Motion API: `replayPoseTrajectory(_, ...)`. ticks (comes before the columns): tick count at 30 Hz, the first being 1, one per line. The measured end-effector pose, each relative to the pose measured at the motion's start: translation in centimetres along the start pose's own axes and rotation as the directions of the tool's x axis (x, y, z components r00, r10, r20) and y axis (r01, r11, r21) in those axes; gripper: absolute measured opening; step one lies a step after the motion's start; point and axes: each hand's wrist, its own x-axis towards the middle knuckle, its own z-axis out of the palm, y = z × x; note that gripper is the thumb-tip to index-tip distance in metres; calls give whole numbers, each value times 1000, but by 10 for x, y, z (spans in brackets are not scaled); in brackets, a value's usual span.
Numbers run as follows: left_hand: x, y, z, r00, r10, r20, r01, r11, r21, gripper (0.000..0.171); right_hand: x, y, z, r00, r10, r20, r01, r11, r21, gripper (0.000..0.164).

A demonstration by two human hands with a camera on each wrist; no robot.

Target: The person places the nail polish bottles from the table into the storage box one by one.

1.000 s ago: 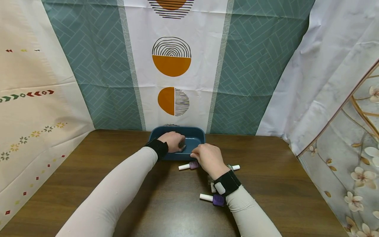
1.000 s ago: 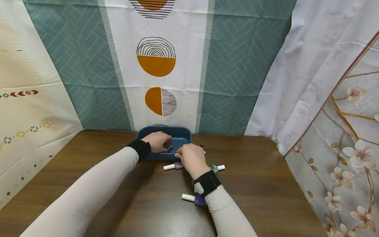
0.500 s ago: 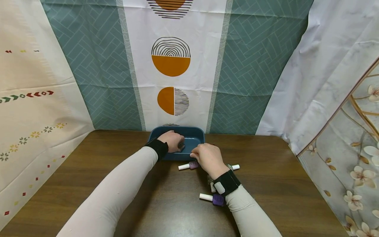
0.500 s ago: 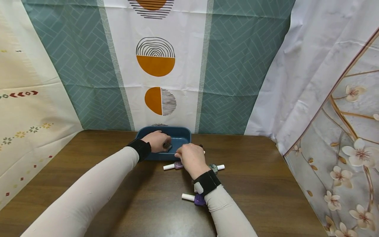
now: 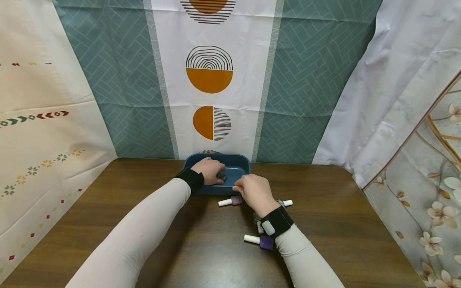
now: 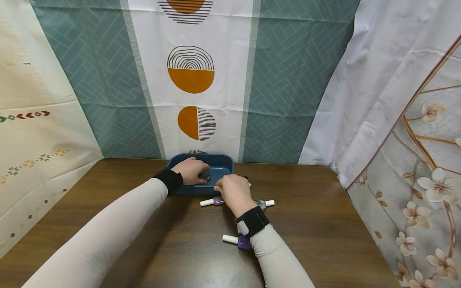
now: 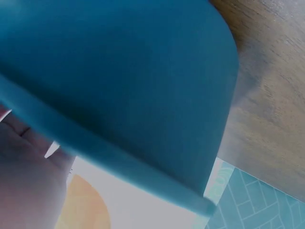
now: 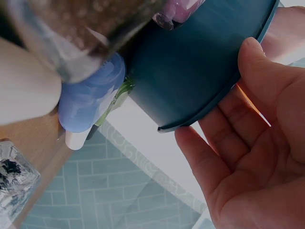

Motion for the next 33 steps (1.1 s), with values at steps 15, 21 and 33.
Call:
replayPoseTrajectory(15,-22,9,-10,985,-56,-161,49,998,-46,51,1,1,2,1000,-12,-16,12,1000,-9,8)
replayPoseTrajectory(21,-32,12,-10,970,-69,-233,64,998,-28,50,0,1,2,1000,-11,-15,11,1000,-9,8)
replayPoseTrajectory(33,-57,28,-15,916,-9,-401,17,1000,15,45,0,0,2,1000,-17,-21,17,1000,-5,8)
